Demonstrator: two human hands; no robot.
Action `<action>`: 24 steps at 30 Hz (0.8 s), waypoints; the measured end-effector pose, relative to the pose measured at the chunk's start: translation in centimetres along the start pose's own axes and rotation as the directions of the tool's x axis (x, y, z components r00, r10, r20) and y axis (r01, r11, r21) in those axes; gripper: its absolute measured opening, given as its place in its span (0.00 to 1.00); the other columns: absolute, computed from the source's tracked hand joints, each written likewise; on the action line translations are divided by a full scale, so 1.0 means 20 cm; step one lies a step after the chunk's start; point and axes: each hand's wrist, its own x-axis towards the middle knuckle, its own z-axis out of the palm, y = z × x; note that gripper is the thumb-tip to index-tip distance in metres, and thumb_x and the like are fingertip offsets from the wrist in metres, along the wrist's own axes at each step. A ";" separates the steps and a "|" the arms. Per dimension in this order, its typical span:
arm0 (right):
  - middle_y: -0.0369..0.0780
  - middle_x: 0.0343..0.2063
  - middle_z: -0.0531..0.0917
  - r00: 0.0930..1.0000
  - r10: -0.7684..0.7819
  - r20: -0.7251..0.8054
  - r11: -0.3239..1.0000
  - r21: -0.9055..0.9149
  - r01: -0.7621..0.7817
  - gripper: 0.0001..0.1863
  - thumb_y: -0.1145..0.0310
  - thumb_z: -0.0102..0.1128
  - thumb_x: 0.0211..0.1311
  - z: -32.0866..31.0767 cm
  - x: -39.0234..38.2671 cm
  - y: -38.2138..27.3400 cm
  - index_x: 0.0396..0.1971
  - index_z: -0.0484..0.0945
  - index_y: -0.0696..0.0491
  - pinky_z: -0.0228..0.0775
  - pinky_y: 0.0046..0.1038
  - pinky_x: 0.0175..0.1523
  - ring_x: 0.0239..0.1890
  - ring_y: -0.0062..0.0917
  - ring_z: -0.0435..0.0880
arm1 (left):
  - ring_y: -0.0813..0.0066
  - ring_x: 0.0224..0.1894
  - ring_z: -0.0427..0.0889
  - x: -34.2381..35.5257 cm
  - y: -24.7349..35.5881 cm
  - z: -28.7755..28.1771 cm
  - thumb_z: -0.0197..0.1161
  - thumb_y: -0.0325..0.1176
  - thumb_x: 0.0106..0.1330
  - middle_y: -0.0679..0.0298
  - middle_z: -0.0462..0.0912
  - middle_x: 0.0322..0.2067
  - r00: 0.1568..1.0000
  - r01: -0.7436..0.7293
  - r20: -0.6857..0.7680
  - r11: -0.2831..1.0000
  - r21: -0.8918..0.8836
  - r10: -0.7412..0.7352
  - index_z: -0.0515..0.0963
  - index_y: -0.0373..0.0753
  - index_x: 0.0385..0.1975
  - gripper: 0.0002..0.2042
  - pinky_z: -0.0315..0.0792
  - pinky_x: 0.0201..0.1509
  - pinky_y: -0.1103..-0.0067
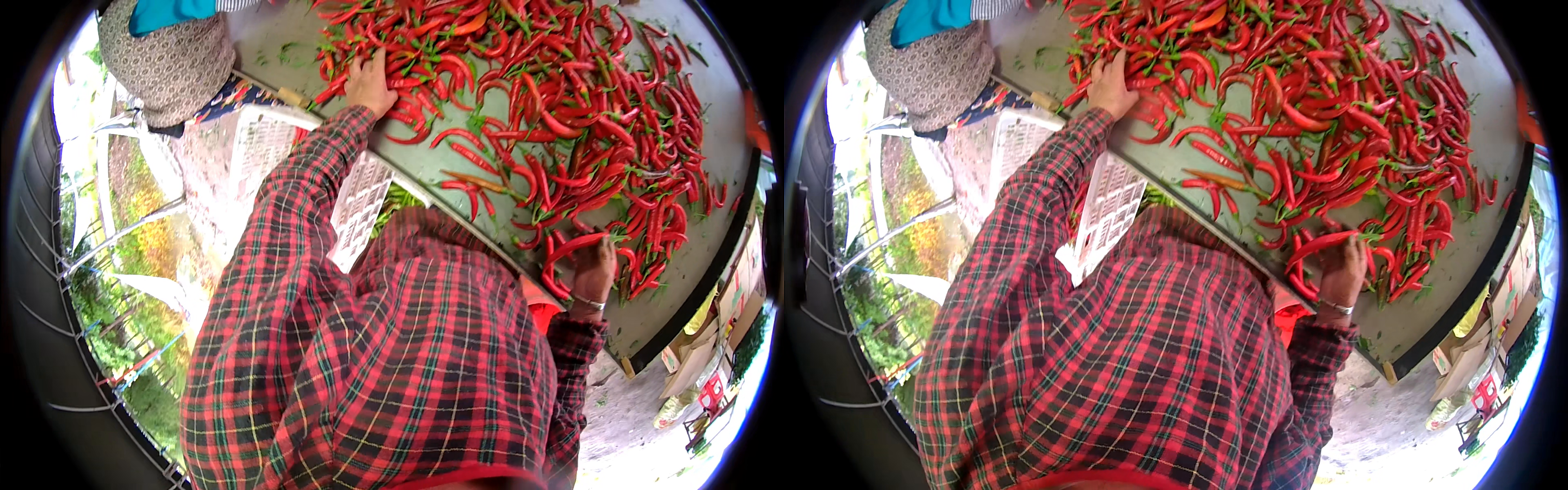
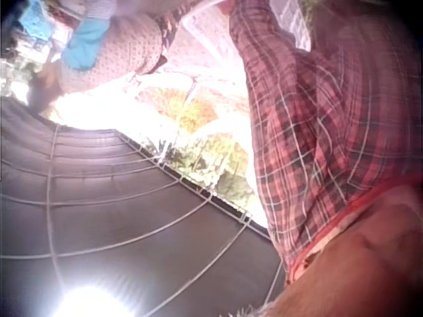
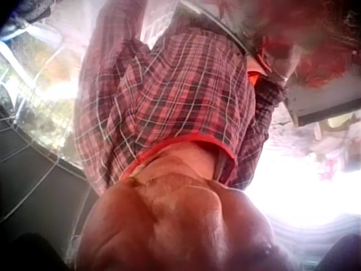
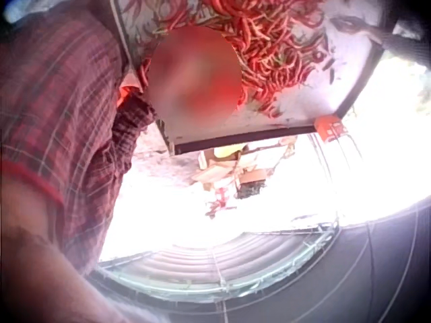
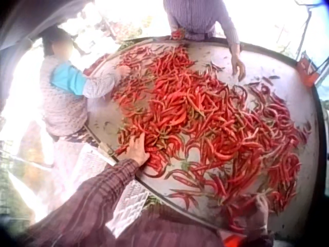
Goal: The person sorts red chilies on a large table, picking them up and placing them into a red bucket. Another person is also sorting chilies nearby. The person continues to sort the chilies throughout the video.
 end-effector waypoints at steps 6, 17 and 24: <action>0.41 0.40 0.83 0.997 0.013 0.082 0.999 0.050 -0.017 0.09 0.69 0.51 0.67 0.03 -0.02 0.05 0.44 0.73 0.53 0.79 0.29 0.37 0.39 0.28 0.84 | 0.55 0.47 0.77 -0.06 0.25 0.02 0.65 0.37 0.50 0.51 0.77 0.43 0.961 0.064 0.275 0.968 -0.242 0.005 0.70 0.41 0.53 0.28 0.72 0.50 0.65; 0.38 0.35 0.82 0.997 -0.004 -0.072 0.997 0.075 0.009 0.08 0.67 0.51 0.67 0.02 -0.05 0.01 0.42 0.73 0.52 0.76 0.28 0.34 0.34 0.27 0.82 | 0.56 0.44 0.81 -0.22 0.78 -0.19 0.61 0.31 0.51 0.48 0.80 0.41 0.970 -0.019 0.124 0.574 -0.819 0.209 0.72 0.36 0.51 0.24 0.73 0.49 0.70; 0.38 0.35 0.80 0.976 -0.156 -0.155 0.982 0.079 0.169 0.12 0.69 0.50 0.66 -0.04 -0.02 -0.03 0.45 0.73 0.58 0.74 0.28 0.43 0.37 0.25 0.80 | 0.59 0.43 0.82 0.16 0.94 -0.18 0.62 0.30 0.49 0.52 0.82 0.40 0.983 -0.089 0.014 0.548 -0.832 0.181 0.71 0.37 0.54 0.27 0.73 0.49 0.72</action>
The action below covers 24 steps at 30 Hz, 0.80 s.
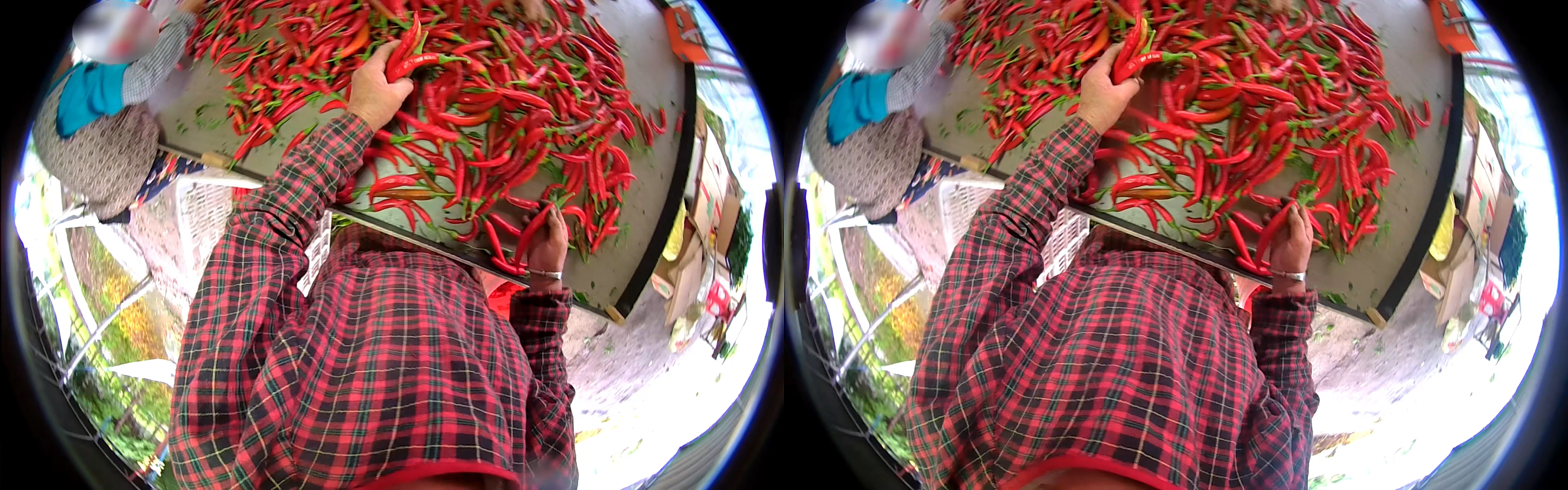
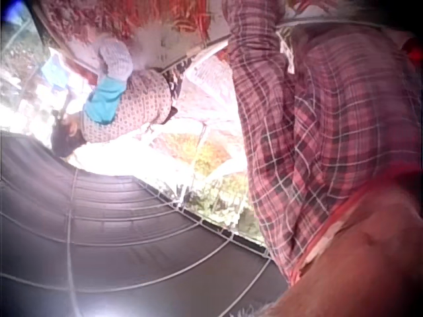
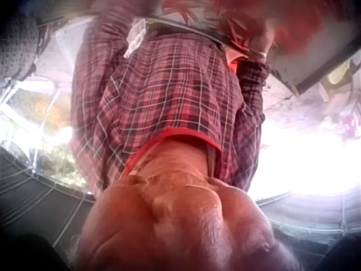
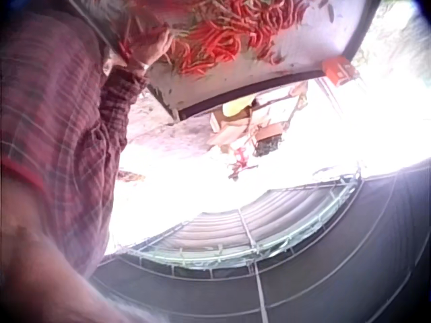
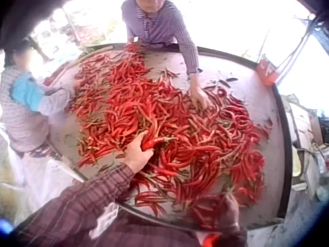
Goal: The person sorts red chilies on a large table, picking them up and placing them into a red bucket. Another person is also sorting chilies nearby. The person continues to sort the chilies throughout the video.
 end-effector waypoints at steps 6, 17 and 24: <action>0.35 0.33 0.80 0.987 -0.094 -0.132 0.994 -0.073 0.085 0.12 0.66 0.51 0.67 0.04 0.04 -0.07 0.45 0.74 0.56 0.74 0.23 0.37 0.32 0.20 0.79 | 0.53 0.46 0.75 0.20 -0.10 0.39 0.63 0.31 0.46 0.53 0.76 0.44 0.952 -0.302 0.039 0.905 0.300 0.305 0.72 0.40 0.51 0.27 0.69 0.54 0.68; 0.35 0.32 0.80 1.000 -0.021 0.004 0.995 -0.099 0.022 0.08 0.69 0.51 0.67 0.20 0.16 -0.10 0.42 0.73 0.56 0.74 0.22 0.36 0.32 0.23 0.81 | 0.49 0.42 0.79 0.00 0.10 0.36 0.65 0.31 0.48 0.48 0.79 0.36 0.981 -0.038 0.191 0.997 0.061 0.026 0.67 0.42 0.55 0.30 0.73 0.48 0.63; 0.36 0.33 0.80 1.000 -0.009 -0.008 0.992 -0.128 0.008 0.10 0.70 0.52 0.66 0.11 0.12 -0.08 0.44 0.73 0.57 0.74 0.20 0.37 0.33 0.21 0.80 | 0.51 0.47 0.73 0.45 -0.11 -0.10 0.61 0.32 0.48 0.54 0.79 0.40 0.960 -0.030 -0.222 0.847 0.530 0.172 0.74 0.41 0.48 0.22 0.69 0.51 0.62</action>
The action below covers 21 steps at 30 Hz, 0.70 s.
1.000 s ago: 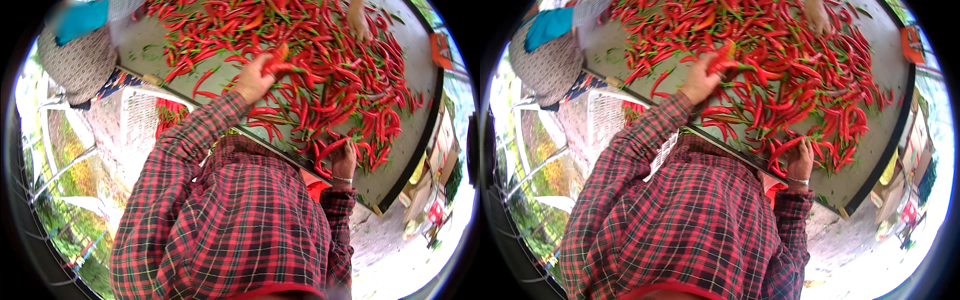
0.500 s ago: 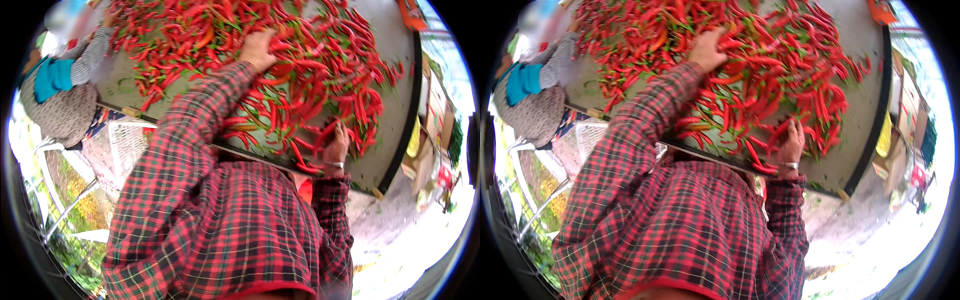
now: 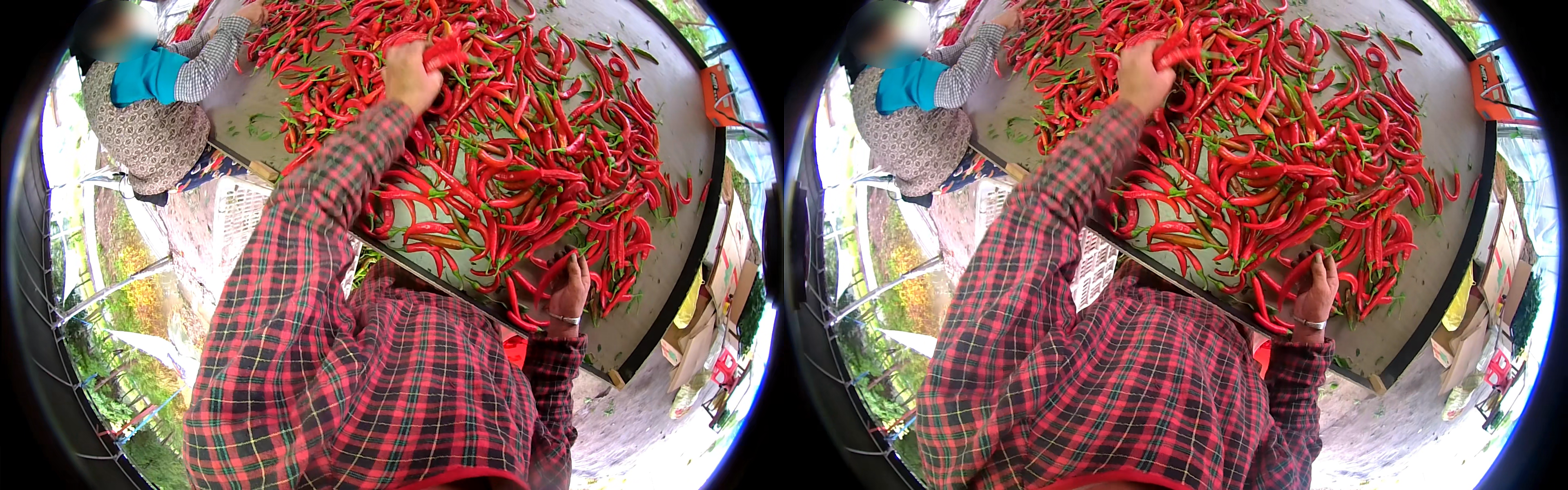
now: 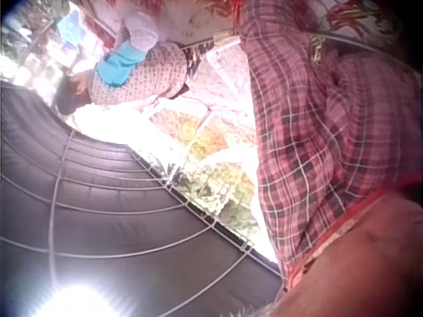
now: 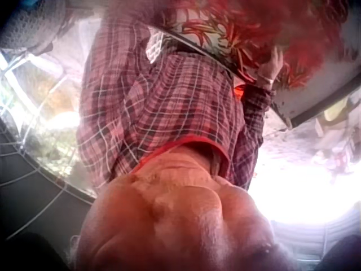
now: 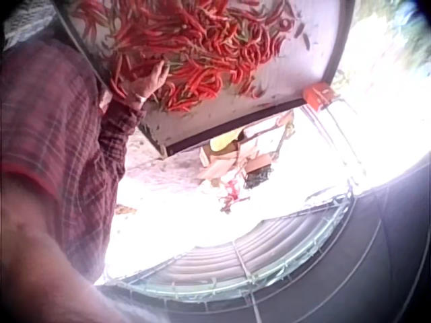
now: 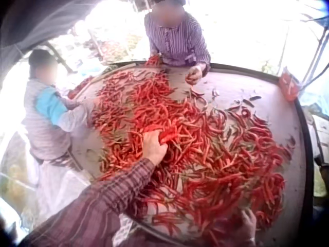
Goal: The person sorts red chilies on a large table, picking them up and placing them into a red bucket. Another person is also sorting chilies nearby. The person continues to sort the chilies throughout the video.
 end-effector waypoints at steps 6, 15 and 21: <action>0.35 0.31 0.81 0.999 0.023 0.046 1.000 -0.008 -0.022 0.09 0.71 0.53 0.65 0.04 -0.01 0.01 0.43 0.75 0.56 0.73 0.18 0.33 0.31 0.18 0.80 | 0.50 0.58 0.66 0.25 -0.33 0.16 0.69 0.56 0.45 0.50 0.68 0.57 0.953 -0.018 0.296 0.966 0.259 -0.062 0.56 0.47 0.66 0.47 0.59 0.65 0.60; 0.29 0.27 0.78 0.996 0.077 0.054 0.994 -0.078 -0.073 0.07 0.71 0.55 0.63 0.23 -0.01 0.06 0.39 0.75 0.55 0.66 0.13 0.26 0.26 0.12 0.76 | 0.52 0.39 0.81 -0.37 0.16 0.19 0.65 0.32 0.47 0.50 0.80 0.37 0.900 0.042 0.433 0.982 -0.187 0.044 0.68 0.40 0.52 0.28 0.75 0.47 0.66; 0.29 0.27 0.77 0.993 0.104 0.059 0.985 -0.143 -0.095 0.05 0.71 0.55 0.63 0.24 -0.03 0.05 0.37 0.74 0.54 0.63 0.13 0.26 0.24 0.10 0.73 | 0.52 0.37 0.81 -0.40 0.26 0.04 0.69 0.33 0.45 0.51 0.80 0.33 0.936 0.091 0.349 0.917 -0.388 0.054 0.71 0.37 0.46 0.25 0.74 0.44 0.65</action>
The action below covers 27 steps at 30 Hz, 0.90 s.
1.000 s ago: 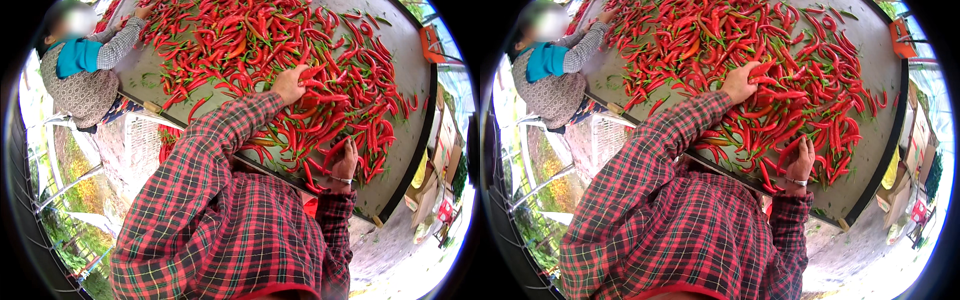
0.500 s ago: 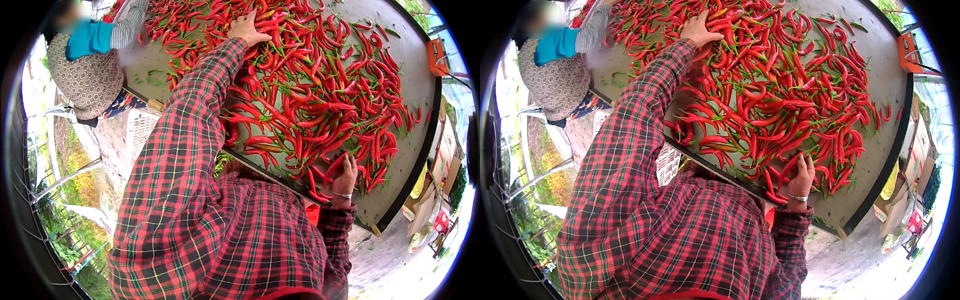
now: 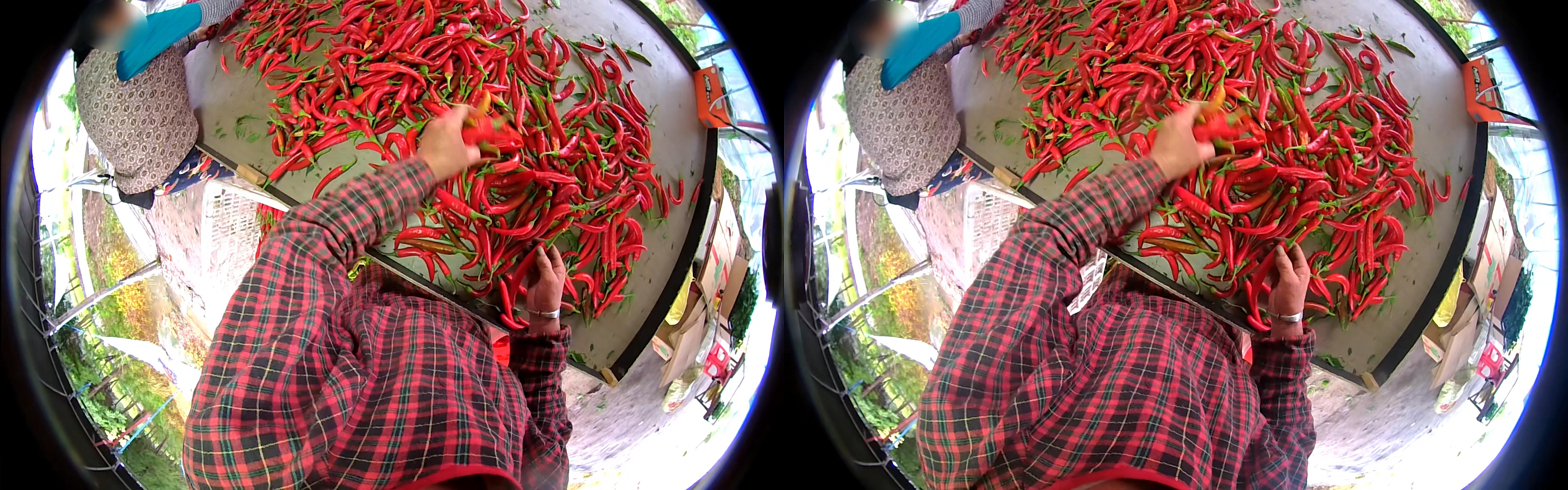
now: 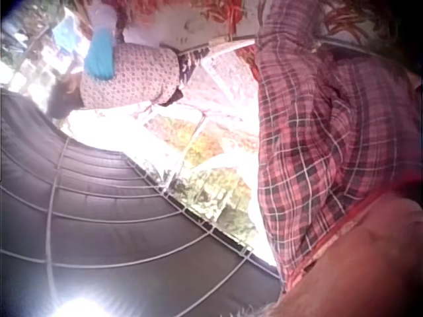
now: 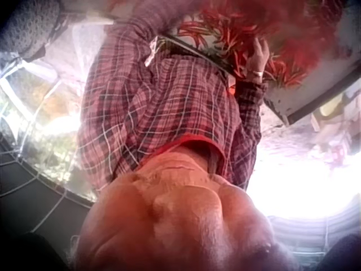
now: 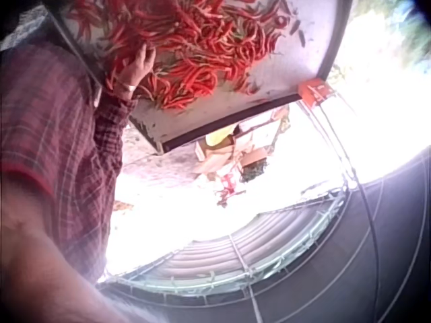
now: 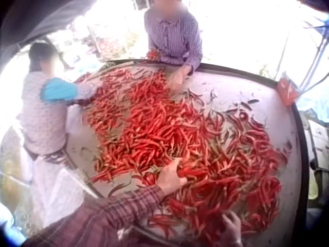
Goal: The person sorts red chilies on a large table, picking them up and placing them into a red bucket. Another person is also sorting chilies nearby. The person continues to sort the chilies throughout the video.
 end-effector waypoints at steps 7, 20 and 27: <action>0.30 0.28 0.78 0.995 0.000 -0.103 0.999 0.048 0.005 0.07 0.71 0.54 0.64 -0.10 -0.07 0.06 0.41 0.75 0.55 0.65 0.14 0.26 0.25 0.11 0.74 | 0.52 0.50 0.74 0.79 -0.21 -0.14 0.69 0.40 0.45 0.55 0.79 0.41 0.951 0.086 -0.307 0.911 0.404 0.046 0.72 0.40 0.49 0.28 0.71 0.50 0.60; 0.32 0.33 0.81 0.992 0.087 -0.096 0.984 0.166 -0.070 0.09 0.74 0.54 0.64 -0.13 -0.06 0.15 0.43 0.75 0.55 0.71 0.16 0.32 0.29 0.15 0.79 | 0.51 0.46 0.79 0.71 -0.18 -0.02 0.60 0.32 0.50 0.50 0.80 0.42 0.952 0.174 0.126 0.833 0.525 -0.279 0.70 0.39 0.53 0.25 0.73 0.50 0.62; 0.33 0.34 0.81 0.995 0.070 0.074 0.991 0.107 -0.078 0.11 0.74 0.53 0.64 0.08 0.04 0.05 0.46 0.75 0.57 0.70 0.17 0.40 0.34 0.16 0.79 | 0.56 0.39 0.76 0.22 -0.15 -0.06 0.65 0.30 0.47 0.59 0.77 0.31 0.973 -0.216 -0.027 0.946 0.241 0.229 0.74 0.41 0.39 0.17 0.71 0.43 0.64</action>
